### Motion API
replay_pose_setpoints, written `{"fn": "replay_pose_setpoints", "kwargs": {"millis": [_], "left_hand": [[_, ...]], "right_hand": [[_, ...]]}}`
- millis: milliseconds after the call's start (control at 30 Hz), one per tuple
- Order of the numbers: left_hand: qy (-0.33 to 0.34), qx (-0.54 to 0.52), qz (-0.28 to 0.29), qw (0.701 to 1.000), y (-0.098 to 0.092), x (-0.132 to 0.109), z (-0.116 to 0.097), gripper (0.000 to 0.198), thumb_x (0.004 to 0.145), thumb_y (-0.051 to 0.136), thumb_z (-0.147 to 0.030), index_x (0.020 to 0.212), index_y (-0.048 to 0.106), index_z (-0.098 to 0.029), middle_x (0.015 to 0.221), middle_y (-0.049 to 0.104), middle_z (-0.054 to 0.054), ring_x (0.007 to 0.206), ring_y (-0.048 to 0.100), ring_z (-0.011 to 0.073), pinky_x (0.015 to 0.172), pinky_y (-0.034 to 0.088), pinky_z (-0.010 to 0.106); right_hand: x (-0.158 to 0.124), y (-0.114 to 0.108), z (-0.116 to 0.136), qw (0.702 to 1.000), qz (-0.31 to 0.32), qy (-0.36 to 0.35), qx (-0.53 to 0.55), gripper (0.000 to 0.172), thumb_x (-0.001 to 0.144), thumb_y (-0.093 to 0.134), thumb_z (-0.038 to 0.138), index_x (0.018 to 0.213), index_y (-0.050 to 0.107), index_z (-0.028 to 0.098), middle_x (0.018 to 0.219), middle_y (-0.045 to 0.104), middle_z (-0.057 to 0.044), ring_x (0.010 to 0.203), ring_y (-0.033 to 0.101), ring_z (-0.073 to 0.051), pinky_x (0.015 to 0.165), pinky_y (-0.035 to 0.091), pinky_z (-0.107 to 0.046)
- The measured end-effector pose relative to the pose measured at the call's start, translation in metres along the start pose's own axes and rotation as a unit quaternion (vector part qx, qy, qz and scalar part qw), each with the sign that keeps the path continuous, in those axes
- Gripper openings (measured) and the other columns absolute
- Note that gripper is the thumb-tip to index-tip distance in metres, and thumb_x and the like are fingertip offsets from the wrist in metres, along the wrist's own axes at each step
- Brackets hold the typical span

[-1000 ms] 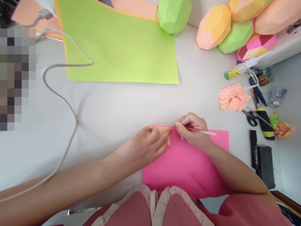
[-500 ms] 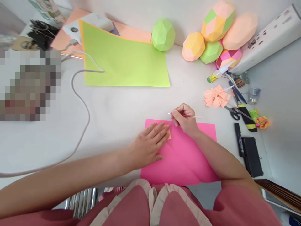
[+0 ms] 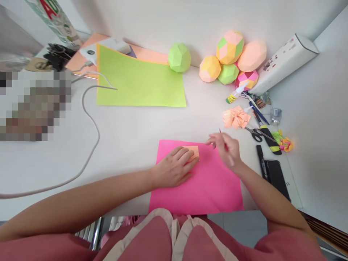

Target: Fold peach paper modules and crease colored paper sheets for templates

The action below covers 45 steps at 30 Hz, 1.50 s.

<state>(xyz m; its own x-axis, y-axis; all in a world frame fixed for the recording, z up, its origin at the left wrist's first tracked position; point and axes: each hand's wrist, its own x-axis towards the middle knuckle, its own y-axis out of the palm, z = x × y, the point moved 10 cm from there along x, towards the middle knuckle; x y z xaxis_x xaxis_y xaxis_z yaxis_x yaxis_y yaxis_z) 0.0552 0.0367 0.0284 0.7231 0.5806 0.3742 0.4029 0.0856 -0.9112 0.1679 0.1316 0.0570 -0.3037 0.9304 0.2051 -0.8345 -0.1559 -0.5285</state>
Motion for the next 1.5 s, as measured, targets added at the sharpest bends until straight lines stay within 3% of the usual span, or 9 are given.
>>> {"fn": "replay_pose_setpoints", "kwargs": {"millis": [33,100,200,333,567,700,900,1200,1500], "left_hand": [[0.006,-0.002,-0.007,1.0,-0.002,0.0,-0.002,0.034,0.093,0.049,-0.026,0.118,0.059,-0.006,0.104,0.063,0.016,0.099,0.057,0.0267,0.094,0.048,0.048],[0.017,-0.004,-0.025,1.0,-0.006,0.001,-0.006,0.021,0.09,0.049,-0.015,0.1,0.065,-0.007,0.092,0.064,0.013,0.093,0.058,0.0237,0.09,0.051,0.045],[0.017,-0.005,-0.064,0.998,-0.012,-0.001,-0.006,0.021,0.087,0.046,-0.004,0.087,0.066,-0.009,0.092,0.065,0.014,0.098,0.059,0.0232,0.091,0.054,0.043],[-0.003,-0.018,-0.07,0.997,-0.009,-0.004,0.0,0.026,0.085,0.046,0.0,0.1,0.066,-0.002,0.107,0.064,0.02,0.118,0.054,0.029,0.099,0.053,0.045],[-0.039,0.017,-0.024,0.999,-0.005,-0.003,0.005,0.032,0.084,0.046,-0.003,0.109,0.065,0.001,0.119,0.063,0.024,0.122,0.053,0.0363,0.104,0.047,0.052],[-0.068,0.018,-0.007,0.997,-0.005,-0.006,0.006,0.038,0.089,0.05,-0.02,0.118,0.061,0.002,0.127,0.06,0.024,0.128,0.048,0.0383,0.108,0.041,0.053],[-0.109,-0.007,0.055,0.992,0.006,-0.011,0.011,0.065,0.094,0.042,-0.051,0.132,0.052,0.0,0.142,0.048,0.021,0.136,0.039,0.0356,0.116,0.027,0.048],[-0.127,-0.001,0.096,0.987,0.008,-0.011,0.015,0.079,0.091,0.037,-0.066,0.134,0.049,-0.001,0.143,0.047,0.023,0.135,0.039,0.0398,0.116,0.02,0.05],[-0.133,-0.012,0.1,0.986,0.012,-0.013,0.018,0.08,0.091,0.035,-0.067,0.137,0.047,-0.002,0.146,0.043,0.021,0.138,0.036,0.0381,0.117,0.019,0.049]], "right_hand": [[-0.012,0.006,0.012,0.995,0.032,-0.066,-0.064,0.022,0.097,0.045,0.031,0.099,0.064,0.02,0.089,0.075,-0.006,0.083,0.07,-0.016,0.076,0.058,-0.031],[-0.041,0.03,0.033,0.959,0.104,-0.214,-0.154,0.024,0.094,0.046,0.017,0.11,0.064,0.019,0.107,0.073,-0.01,0.105,0.067,-0.019,0.093,0.056,-0.038],[-0.068,0.06,0.033,0.908,0.147,-0.295,-0.256,0.039,0.087,0.047,0.005,0.124,0.06,0.011,0.129,0.062,-0.016,0.133,0.048,-0.024,0.111,0.043,-0.047],[-0.067,0.069,0.028,0.906,0.125,-0.288,-0.285,0.04,0.086,0.046,0.002,0.123,0.06,0.007,0.13,0.061,-0.019,0.135,0.045,-0.025,0.11,0.045,-0.045],[-0.058,0.064,0.033,0.906,0.092,-0.296,-0.29,0.043,0.082,0.044,0.0,0.119,0.062,0.01,0.124,0.065,-0.017,0.129,0.053,-0.025,0.102,0.052,-0.044],[-0.055,0.064,0.036,0.901,0.094,-0.311,-0.286,0.037,0.082,0.047,0.004,0.115,0.063,0.007,0.118,0.068,-0.017,0.125,0.056,-0.027,0.098,0.055,-0.044],[-0.051,0.064,0.031,0.906,0.111,-0.292,-0.284,0.039,0.083,0.047,0.006,0.119,0.061,0.009,0.118,0.069,-0.015,0.128,0.053,-0.028,0.1,0.053,-0.046],[-0.051,0.064,0.029,0.916,0.132,-0.291,-0.245,0.032,0.09,0.045,0.013,0.118,0.06,0.009,0.12,0.068,-0.016,0.132,0.049,-0.028,0.102,0.051,-0.052],[-0.051,0.065,0.028,0.917,0.14,-0.289,-0.237,0.031,0.091,0.047,0.014,0.116,0.06,0.004,0.117,0.068,-0.02,0.131,0.049,-0.032,0.101,0.051,-0.055]]}}
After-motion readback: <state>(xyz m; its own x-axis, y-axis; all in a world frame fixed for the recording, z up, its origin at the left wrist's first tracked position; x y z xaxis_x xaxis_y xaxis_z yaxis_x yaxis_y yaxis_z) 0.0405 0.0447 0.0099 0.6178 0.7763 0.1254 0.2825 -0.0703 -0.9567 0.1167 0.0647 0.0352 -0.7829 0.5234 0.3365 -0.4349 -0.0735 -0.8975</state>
